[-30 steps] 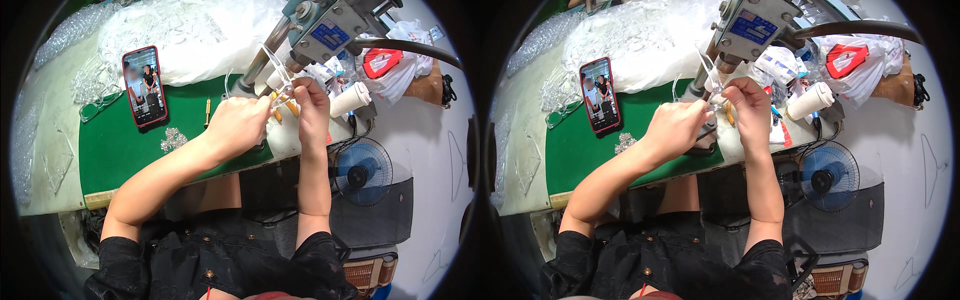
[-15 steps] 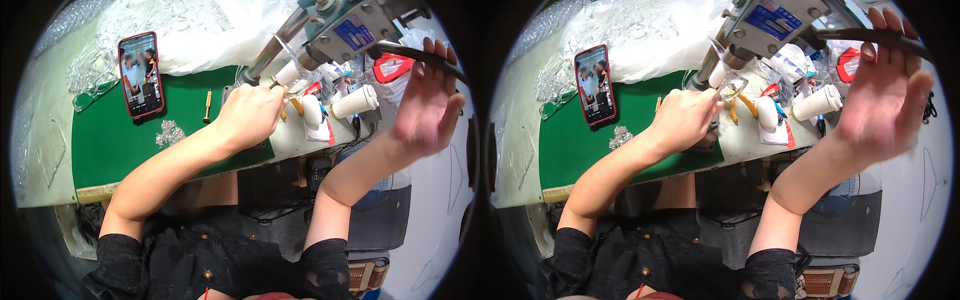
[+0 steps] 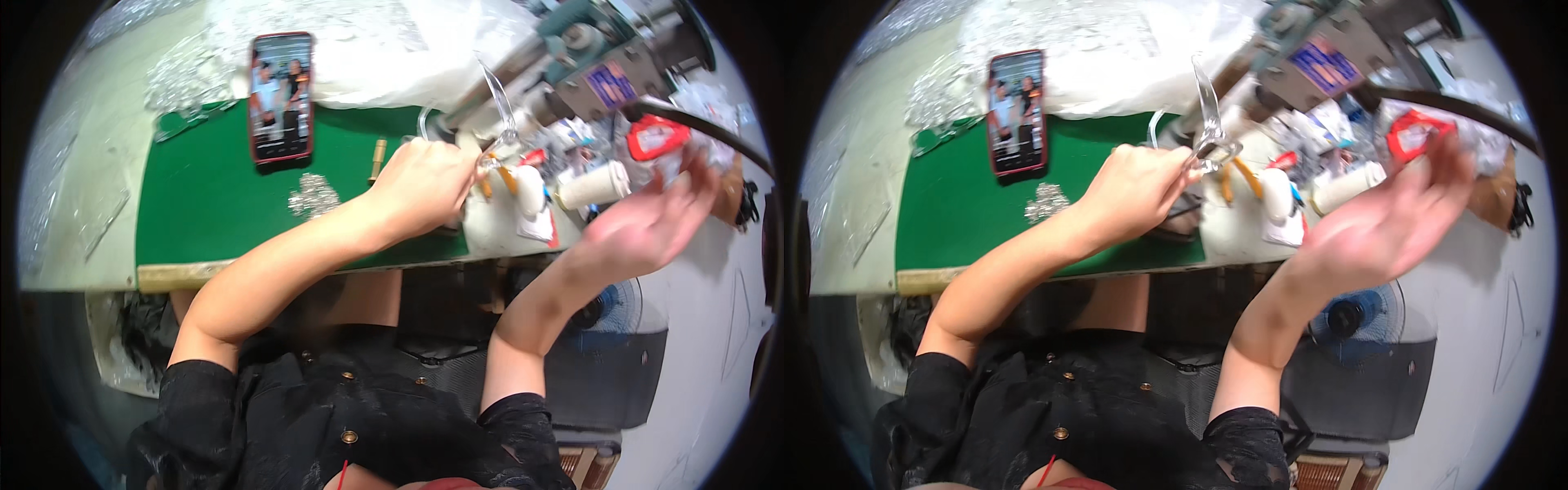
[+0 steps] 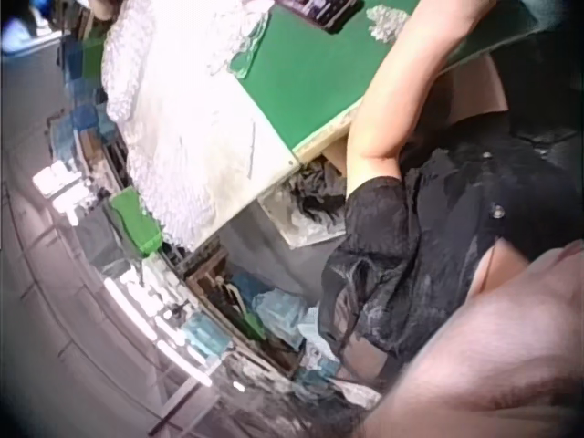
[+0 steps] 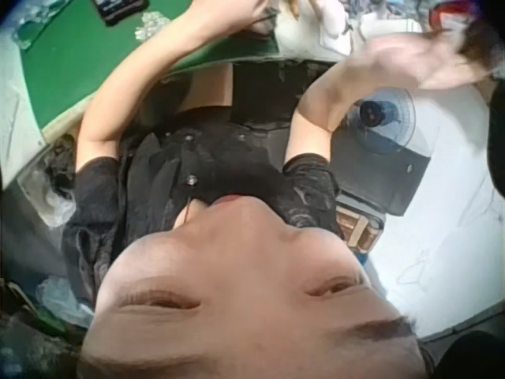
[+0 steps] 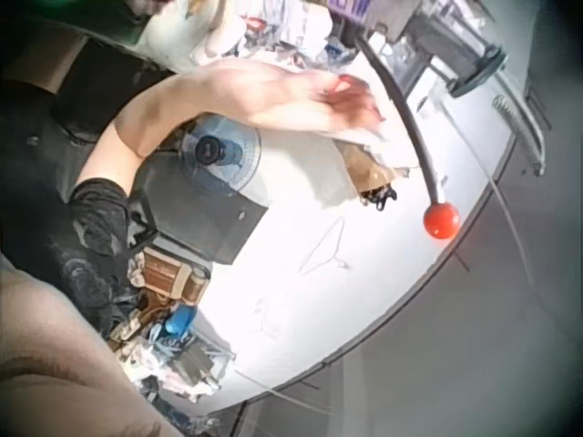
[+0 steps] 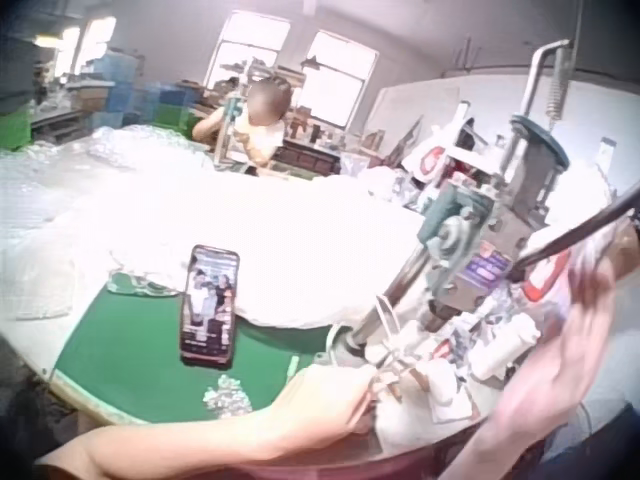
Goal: The person repeatedly picks up clear eyeglass frames and uses a small tool to tighten or adjust the hinge screws. They handle multiple frames one at a time, placing each back on the table after adjustment.
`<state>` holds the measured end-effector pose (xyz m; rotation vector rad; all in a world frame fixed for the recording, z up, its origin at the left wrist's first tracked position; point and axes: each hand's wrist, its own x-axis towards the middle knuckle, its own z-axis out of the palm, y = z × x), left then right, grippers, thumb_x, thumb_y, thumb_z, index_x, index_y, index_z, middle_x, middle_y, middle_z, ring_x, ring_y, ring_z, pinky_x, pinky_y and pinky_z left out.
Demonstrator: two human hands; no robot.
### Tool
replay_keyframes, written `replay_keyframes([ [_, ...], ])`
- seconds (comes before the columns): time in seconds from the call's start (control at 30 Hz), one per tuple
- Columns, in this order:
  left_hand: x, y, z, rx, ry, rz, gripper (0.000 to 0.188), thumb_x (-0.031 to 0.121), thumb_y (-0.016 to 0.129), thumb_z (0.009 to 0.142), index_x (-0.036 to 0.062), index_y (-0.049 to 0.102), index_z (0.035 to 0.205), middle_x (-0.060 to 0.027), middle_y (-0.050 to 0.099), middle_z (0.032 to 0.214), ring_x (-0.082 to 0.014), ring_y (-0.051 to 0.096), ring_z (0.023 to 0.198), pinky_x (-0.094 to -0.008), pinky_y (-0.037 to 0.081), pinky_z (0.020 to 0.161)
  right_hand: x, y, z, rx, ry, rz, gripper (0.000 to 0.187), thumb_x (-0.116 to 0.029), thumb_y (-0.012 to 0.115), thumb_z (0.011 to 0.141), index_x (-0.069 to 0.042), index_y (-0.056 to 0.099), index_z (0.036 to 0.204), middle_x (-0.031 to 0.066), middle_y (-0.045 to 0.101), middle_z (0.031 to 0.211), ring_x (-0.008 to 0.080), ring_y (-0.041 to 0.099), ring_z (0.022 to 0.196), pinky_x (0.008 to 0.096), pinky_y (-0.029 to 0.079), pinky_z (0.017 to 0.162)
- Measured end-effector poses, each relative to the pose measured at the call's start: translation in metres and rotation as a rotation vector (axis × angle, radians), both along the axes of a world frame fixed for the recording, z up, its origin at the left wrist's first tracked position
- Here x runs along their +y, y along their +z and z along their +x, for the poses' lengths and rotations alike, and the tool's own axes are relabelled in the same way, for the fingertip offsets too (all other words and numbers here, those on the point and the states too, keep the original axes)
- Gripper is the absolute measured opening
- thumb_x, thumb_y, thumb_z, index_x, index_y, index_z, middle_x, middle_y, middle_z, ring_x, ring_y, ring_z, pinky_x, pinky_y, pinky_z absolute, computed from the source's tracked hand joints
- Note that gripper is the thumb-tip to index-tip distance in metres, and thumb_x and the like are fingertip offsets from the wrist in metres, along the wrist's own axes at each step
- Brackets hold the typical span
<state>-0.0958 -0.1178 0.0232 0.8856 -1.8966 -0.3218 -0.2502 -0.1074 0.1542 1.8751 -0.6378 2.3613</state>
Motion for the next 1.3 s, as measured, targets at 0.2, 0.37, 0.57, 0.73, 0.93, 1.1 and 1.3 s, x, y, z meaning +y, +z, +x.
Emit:
replay_keyframes([
  [0.2, 0.122, -0.042, 0.195, 0.43, -0.149, 0.433, 0.02, 0.017, 0.059, 0.091, 0.0, 0.064, 0.1, -0.0161, 0.066, 0.099, -0.0257, 0.064, 0.092, -0.0362, 0.051, 0.08, 0.047, -0.193, 0.026, 0.133, 0.086, 0.533, 0.036, 0.005, 0.055, 0.081, 0.0, 0.049, 0.116, 0.0105, 0.044, 0.116, 0.0173, 0.046, 0.102, 0.0272, 0.038, 0.082],
  [0.37, 0.27, -0.035, 0.348, 0.719, 0.448, 0.643, 0.028, 0.029, 0.049, 0.098, 0.0027, 0.057, 0.101, -0.0129, 0.062, 0.089, -0.0228, 0.064, 0.087, -0.0331, 0.054, 0.075, 0.06, -0.209, 0.011, 0.242, 0.004, 0.616, 0.023, 0.004, 0.051, 0.085, 0.002, 0.05, 0.108, 0.0104, 0.042, 0.114, 0.0213, 0.045, 0.107, 0.032, 0.035, 0.096],
  [0.57, 0.245, -0.056, 0.359, 1.06, 0.628, 0.635, 0.041, 0.032, 0.042, 0.101, -0.0006, 0.05, 0.125, -0.015, 0.064, 0.106, -0.0242, 0.065, 0.099, -0.0306, 0.054, 0.076, 0.058, -0.195, 0.038, 0.287, 0.119, 0.597, 0.015, 0.006, 0.052, 0.087, 0.0, 0.053, 0.1, 0.0077, 0.042, 0.109, 0.0145, 0.045, 0.095, 0.0257, 0.038, 0.084],
  [0.73, 0.176, -0.064, 0.364, 1.048, 0.466, 1.079, 0.046, 0.037, 0.044, 0.099, -0.0038, 0.056, 0.117, -0.0116, 0.067, 0.088, -0.0149, 0.066, 0.068, -0.0174, 0.053, 0.056, 0.073, -0.197, 0.04, 0.308, 0.103, 0.678, 0.009, 0.003, 0.054, 0.085, -0.003, 0.053, 0.091, 0.0087, 0.041, 0.104, 0.0189, 0.043, 0.098, 0.0301, 0.034, 0.091],
  [0.93, 0.031, -0.021, 0.287, -0.172, 0.565, 0.246, 0.036, 0.032, 0.058, 0.093, 0.0032, 0.058, 0.115, -0.0076, 0.064, 0.09, -0.0193, 0.061, 0.072, -0.0313, 0.051, 0.069, 0.08, -0.196, 0.051, 0.291, 0.108, 0.725, 0.014, 0.005, 0.059, 0.078, -0.004, 0.055, 0.087, 0.0094, 0.047, 0.099, 0.021, 0.047, 0.095, 0.0308, 0.036, 0.088],
  [1.1, -0.078, -0.045, 0.299, -0.834, 0.891, -0.336, 0.037, 0.03, 0.051, 0.096, 0.0025, 0.055, 0.119, -0.0114, 0.063, 0.103, -0.024, 0.062, 0.093, -0.0376, 0.05, 0.086, 0.084, -0.179, 0.065, 0.406, 0.092, 0.669, 0.014, 0.006, 0.061, 0.078, -0.004, 0.057, 0.087, 0.0093, 0.047, 0.094, 0.0199, 0.047, 0.089, 0.0294, 0.039, 0.081],
  [1.3, -0.054, 0.004, 0.316, -0.193, 0.842, -0.252, 0.031, 0.021, 0.054, 0.093, 0.0046, 0.053, 0.119, -0.0091, 0.059, 0.104, -0.0209, 0.059, 0.096, -0.0341, 0.049, 0.084, 0.077, -0.187, 0.053, 0.725, 0.193, 0.863, 0.025, 0.002, 0.062, 0.079, -0.003, 0.066, 0.103, 0.0113, 0.056, 0.088, 0.0236, 0.056, 0.082, 0.0318, 0.046, 0.071],
])
